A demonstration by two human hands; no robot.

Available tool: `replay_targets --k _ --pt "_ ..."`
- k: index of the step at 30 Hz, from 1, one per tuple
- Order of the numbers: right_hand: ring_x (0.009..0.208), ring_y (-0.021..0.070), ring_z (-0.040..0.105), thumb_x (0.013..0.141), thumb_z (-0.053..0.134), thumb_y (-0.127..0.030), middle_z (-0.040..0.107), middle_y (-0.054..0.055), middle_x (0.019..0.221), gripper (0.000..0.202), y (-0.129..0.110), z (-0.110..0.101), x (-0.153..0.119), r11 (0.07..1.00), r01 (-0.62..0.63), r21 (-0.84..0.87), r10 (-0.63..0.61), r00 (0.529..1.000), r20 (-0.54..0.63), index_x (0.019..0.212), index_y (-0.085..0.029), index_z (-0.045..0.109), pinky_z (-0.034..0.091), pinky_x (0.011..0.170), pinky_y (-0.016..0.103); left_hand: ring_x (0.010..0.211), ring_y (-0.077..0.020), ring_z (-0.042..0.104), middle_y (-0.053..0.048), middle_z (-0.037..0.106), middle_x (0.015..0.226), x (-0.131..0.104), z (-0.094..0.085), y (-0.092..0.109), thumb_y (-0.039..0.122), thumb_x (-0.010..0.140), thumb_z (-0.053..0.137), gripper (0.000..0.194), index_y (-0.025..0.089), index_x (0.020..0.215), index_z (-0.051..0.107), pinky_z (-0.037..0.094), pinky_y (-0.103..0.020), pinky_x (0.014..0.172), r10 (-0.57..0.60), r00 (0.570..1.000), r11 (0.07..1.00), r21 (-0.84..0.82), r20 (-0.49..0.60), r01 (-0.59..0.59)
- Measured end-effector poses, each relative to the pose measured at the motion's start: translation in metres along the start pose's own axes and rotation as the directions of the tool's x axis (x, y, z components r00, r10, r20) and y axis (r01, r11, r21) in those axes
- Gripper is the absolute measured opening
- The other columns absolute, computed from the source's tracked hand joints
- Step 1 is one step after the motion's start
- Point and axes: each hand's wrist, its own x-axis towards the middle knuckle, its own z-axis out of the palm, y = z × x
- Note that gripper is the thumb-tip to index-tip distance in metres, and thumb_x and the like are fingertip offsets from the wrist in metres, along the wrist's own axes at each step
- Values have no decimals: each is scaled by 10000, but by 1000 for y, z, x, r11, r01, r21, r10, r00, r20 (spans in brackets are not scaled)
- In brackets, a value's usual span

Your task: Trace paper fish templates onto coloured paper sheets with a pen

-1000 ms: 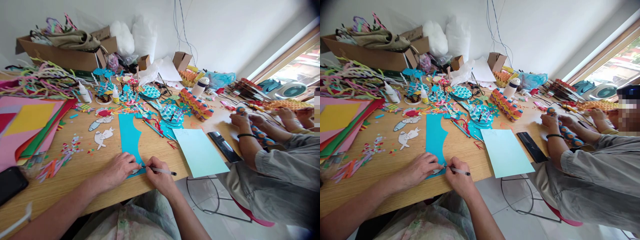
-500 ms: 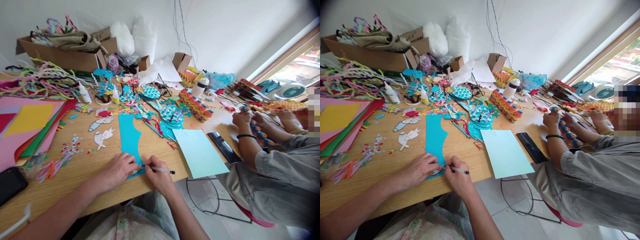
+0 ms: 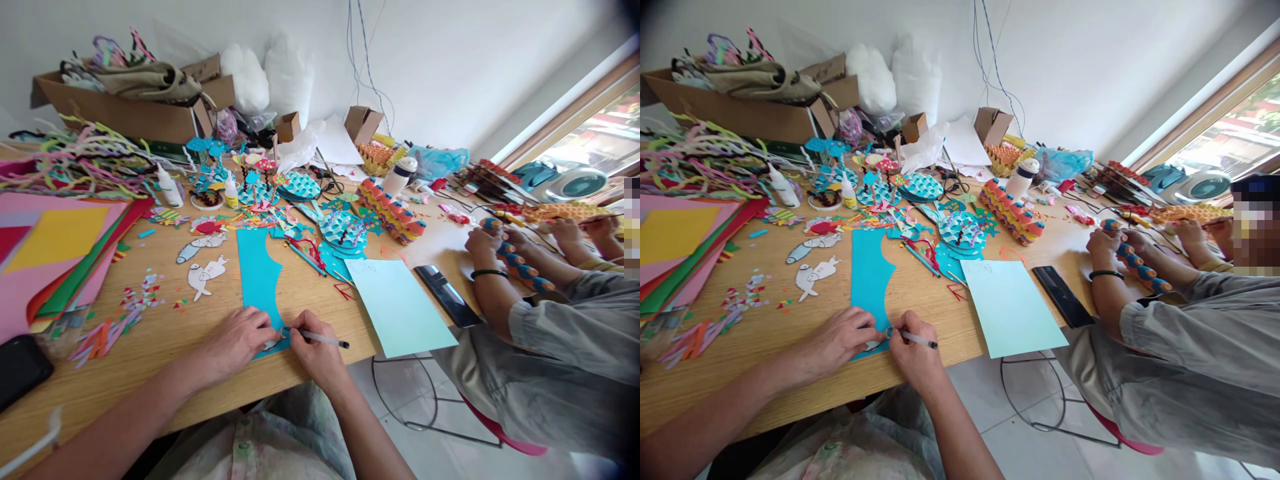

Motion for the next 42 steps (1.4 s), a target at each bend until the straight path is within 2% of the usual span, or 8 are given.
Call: replay_targets --k 7,14,23,29,42 --pt "483 104 402 692 455 -171 453 -50 520 87 1 0 1 999 -32 35 32 999 5 610 -201 458 283 485 206 835 -176 436 -8 525 872 -1 6 -4 249 893 477 147 272 974 598 349 -291 708 20 999 1000 -3 -32 -20" --pt "478 102 391 695 449 -163 436 -56 512 96 -1 -1 0 1000 -4 23 4 1000 3 609 -205 454 275 481 207 837 -176 446 -11 535 878 -1 1 -2 229 886 489 148 268 977 600 354 -291 712 13 1000 1000 -7 -23 -13" --pt "467 91 374 688 447 -157 417 -64 492 95 -3 -5 -4 999 9 51 -13 998 65 603 -199 448 262 466 198 844 -172 455 -11 538 880 -1 0 -1 241 892 481 163 281 997 599 361 -289 719 11 1000 1000 -7 -12 -11" --pt "473 98 384 689 453 -169 428 -58 501 97 -3 -3 -2 999 -39 39 38 999 10 598 -202 448 274 477 206 841 -179 445 -10 539 882 -1 4 -3 247 892 480 169 289 1009 594 354 -293 710 15 999 1000 12 -28 -14" --pt "479 111 401 700 453 -185 454 -48 507 96 -2 0 -1 1000 -7 14 8 1000 -15 608 -210 463 285 479 219 838 -171 441 -9 525 877 -1 4 -3 246 895 476 159 281 987 601 355 -285 712 10 1000 1000 -2 -21 -10"
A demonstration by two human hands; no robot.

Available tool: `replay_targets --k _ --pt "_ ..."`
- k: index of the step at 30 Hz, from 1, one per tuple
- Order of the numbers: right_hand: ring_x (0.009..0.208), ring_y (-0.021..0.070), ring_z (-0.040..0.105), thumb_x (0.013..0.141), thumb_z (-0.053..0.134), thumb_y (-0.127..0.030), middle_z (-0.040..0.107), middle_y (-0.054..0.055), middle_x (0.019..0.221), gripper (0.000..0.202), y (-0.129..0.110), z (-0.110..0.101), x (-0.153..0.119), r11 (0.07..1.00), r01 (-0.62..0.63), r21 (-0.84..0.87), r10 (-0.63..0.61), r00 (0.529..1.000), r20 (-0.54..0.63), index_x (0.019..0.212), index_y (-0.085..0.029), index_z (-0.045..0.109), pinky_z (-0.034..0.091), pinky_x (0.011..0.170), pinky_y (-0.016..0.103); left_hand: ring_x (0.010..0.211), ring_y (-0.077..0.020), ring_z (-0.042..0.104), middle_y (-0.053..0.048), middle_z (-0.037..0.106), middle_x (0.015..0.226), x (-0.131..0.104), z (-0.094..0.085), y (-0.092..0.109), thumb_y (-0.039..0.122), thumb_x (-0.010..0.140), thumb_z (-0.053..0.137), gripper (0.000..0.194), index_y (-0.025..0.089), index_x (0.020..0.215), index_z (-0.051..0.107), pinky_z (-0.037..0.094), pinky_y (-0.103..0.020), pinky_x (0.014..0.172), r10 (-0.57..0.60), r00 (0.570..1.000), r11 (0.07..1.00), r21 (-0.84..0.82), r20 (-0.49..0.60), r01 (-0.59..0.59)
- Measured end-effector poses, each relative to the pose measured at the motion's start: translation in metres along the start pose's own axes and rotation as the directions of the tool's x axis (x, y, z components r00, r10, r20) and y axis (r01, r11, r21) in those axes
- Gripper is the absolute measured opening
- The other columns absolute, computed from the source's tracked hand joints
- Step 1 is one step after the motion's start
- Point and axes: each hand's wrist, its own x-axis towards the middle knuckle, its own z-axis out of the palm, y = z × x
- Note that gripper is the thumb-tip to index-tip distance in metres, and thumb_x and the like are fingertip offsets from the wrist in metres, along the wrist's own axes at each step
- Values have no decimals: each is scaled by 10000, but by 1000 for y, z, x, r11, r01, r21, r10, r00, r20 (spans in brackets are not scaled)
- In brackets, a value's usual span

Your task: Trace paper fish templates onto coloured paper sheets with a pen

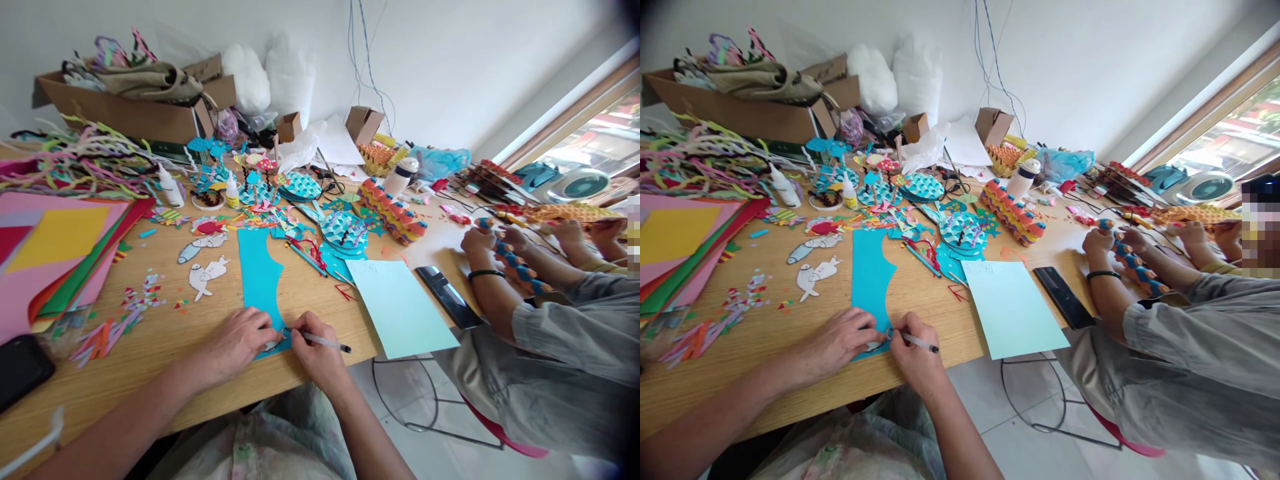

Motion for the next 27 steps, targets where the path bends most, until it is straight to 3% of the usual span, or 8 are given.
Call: replay_targets --k 27 --pt "467 100 381 698 452 -180 415 -61 501 88 -1 0 3 999 -30 34 29 999 36 613 -203 448 269 474 209 851 -179 439 -7 521 896 -1 3 -1 219 890 479 155 279 981 590 352 -294 718 2 1000 1000 7 -13 -2"
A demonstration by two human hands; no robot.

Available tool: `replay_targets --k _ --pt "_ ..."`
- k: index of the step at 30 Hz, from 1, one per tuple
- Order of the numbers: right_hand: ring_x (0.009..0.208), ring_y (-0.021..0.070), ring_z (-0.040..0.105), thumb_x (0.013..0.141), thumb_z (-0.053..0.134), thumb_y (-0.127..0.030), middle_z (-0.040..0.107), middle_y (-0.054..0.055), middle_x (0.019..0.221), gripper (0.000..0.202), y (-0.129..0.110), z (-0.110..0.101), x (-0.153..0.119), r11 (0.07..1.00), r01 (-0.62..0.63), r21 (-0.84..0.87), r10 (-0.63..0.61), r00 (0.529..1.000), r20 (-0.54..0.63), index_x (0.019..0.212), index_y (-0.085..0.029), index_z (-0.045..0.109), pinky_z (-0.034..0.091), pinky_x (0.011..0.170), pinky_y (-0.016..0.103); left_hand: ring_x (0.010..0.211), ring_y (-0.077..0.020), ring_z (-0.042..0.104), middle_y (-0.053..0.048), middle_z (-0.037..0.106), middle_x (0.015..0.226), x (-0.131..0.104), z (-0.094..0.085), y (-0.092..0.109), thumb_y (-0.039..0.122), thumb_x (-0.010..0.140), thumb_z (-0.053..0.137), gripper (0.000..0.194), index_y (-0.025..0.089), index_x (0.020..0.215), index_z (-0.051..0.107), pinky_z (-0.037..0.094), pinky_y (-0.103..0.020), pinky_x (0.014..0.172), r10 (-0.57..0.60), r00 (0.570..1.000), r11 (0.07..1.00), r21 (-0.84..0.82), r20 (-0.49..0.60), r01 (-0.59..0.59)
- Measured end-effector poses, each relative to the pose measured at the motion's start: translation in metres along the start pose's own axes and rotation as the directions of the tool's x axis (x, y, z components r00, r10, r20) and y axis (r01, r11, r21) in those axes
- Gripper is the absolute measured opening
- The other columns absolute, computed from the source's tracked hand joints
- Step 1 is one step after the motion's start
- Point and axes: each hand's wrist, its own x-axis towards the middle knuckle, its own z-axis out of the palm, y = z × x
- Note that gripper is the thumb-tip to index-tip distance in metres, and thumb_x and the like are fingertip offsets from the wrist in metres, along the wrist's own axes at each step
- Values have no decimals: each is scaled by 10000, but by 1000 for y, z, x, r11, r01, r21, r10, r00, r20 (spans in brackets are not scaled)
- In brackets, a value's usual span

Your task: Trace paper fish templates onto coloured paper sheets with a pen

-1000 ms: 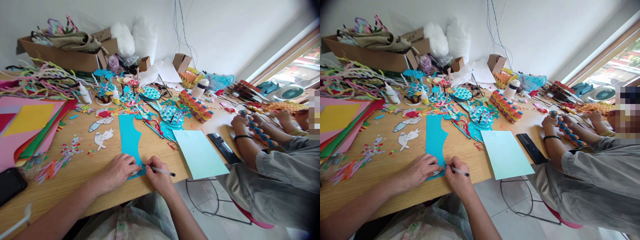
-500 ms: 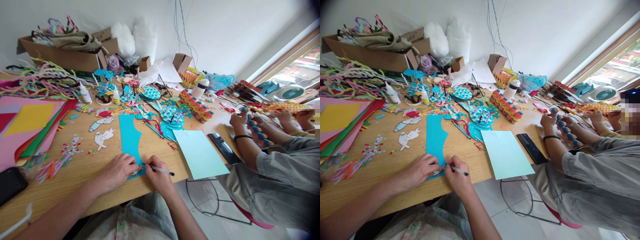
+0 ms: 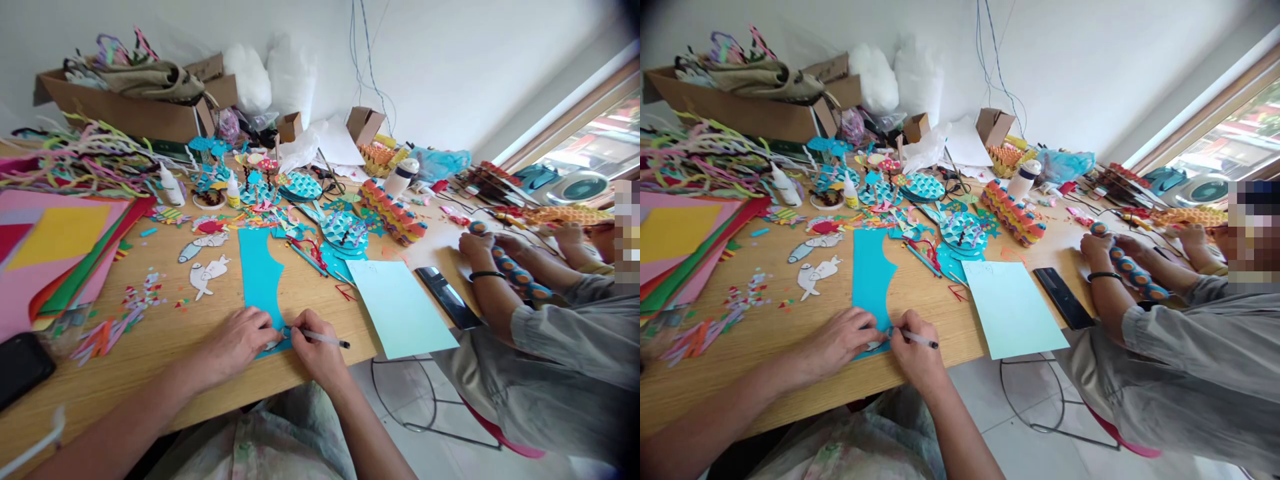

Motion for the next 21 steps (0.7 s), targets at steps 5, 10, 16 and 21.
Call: replay_targets --k 5,10,16,21 --pt "470 102 379 703 455 -202 410 -63 498 88 0 1 -1 999 -28 28 28 1000 -8 616 -204 444 277 473 207 853 -176 443 -7 523 905 0 -1 0 220 892 477 163 282 997 585 352 -291 719 3 1000 1000 19 -11 -3" --pt "473 104 385 698 450 -199 422 -58 504 86 0 1 0 1000 -11 0 11 1000 -15 612 -203 447 279 480 210 850 -179 442 -3 523 892 0 -1 1 228 890 482 149 283 981 586 352 -292 718 1 1000 1000 5 -7 -1" --pt "474 107 389 691 448 -180 425 -57 501 89 -3 1 3 1000 -12 -14 12 1000 4 606 -206 447 281 484 213 846 -175 444 -3 522 885 0 -2 2 219 885 492 134 271 955 593 352 -290 722 -1 1000 1000 13 -14 2" --pt "473 110 389 685 446 -174 421 -56 497 95 -4 1 3 1000 2 -16 -2 1000 7 598 -210 440 281 482 216 850 -176 446 -7 524 899 0 -2 2 218 887 487 137 270 958 591 354 -291 720 8 1000 1000 17 -24 -7"
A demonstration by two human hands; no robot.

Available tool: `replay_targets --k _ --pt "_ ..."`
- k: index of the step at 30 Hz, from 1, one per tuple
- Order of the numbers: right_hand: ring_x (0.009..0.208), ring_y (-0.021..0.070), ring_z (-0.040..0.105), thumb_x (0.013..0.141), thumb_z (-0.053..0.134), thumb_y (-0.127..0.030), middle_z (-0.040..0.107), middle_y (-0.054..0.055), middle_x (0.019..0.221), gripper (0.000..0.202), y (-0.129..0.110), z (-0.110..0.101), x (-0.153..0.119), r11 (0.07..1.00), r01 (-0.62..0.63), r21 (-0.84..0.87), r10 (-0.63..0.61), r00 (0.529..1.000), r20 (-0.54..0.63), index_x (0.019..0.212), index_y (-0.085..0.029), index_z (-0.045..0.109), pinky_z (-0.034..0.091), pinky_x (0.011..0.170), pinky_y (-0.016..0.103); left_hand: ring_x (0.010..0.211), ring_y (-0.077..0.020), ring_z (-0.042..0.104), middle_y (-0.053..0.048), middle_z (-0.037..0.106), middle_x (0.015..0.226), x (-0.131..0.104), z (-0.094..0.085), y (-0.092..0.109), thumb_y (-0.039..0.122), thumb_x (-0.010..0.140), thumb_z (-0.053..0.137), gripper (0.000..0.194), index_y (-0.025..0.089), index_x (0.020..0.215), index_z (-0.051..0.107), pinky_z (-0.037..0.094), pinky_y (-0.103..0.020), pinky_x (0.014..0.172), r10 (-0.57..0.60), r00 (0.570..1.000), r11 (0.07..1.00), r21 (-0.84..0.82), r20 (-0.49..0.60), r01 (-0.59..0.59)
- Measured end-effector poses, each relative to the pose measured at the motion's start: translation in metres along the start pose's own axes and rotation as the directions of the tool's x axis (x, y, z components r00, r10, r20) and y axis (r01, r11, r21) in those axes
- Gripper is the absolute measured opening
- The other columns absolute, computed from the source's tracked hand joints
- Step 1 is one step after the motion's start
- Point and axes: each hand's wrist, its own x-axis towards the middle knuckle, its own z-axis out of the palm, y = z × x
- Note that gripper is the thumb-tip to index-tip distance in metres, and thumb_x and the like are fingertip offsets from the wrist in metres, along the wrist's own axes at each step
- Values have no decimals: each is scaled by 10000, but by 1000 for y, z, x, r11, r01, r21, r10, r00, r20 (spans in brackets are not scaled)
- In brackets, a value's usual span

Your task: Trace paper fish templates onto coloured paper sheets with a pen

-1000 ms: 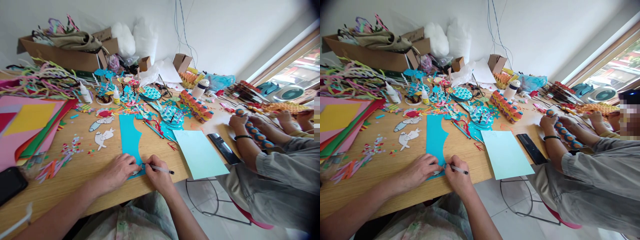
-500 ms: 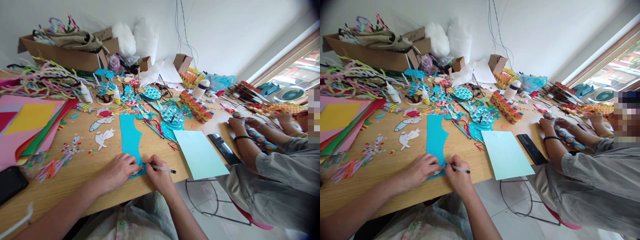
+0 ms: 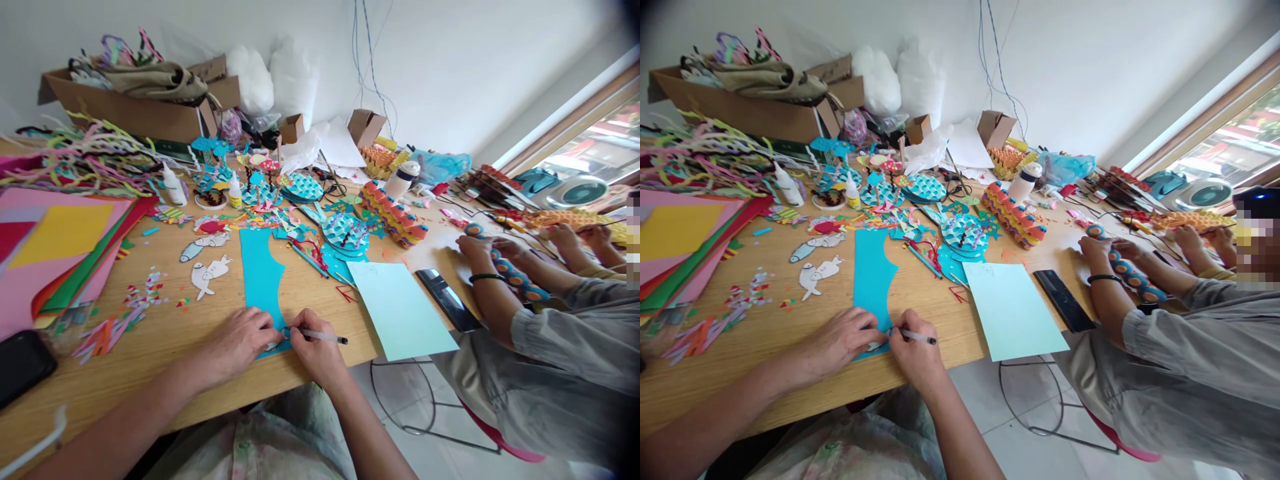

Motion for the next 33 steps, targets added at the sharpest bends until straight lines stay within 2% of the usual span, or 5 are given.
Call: replay_targets --k 12,17,24,33 --pt "468 99 380 681 443 -166 416 -62 496 93 -1 -1 -2 1000 18 11 -18 1000 12 596 -204 442 277 477 205 846 -173 435 -1 513 878 -1 5 -2 223 880 503 139 281 966 595 343 -294 717 1 1000 1000 -16 -12 -1" --pt "459 102 372 674 453 -191 403 -66 481 83 1 -3 1 999 -31 14 31 999 -30 594 -207 438 277 476 209 849 -174 432 -1 513 875 -1 2 0 222 883 498 164 296 998 590 343 -289 712 -14 1000 1000 -7 2 14" --pt "460 102 382 664 455 -185 422 -60 487 83 -1 -2 1 998 -46 35 46 999 -10 586 -209 437 277 458 201 850 -171 437 1 513 875 0 0 2 212 880 502 168 295 995 592 343 -289 717 -22 1000 1000 8 3 22" --pt "485 106 406 659 438 -150 452 -48 515 99 -6 1 2 998 14 -64 -14 1000 8 582 -209 423 279 490 211 886 -181 438 2 524 913 -2 0 6 207 873 511 137 270 969 586 345 -297 728 -39 999 999 6 -4 39"
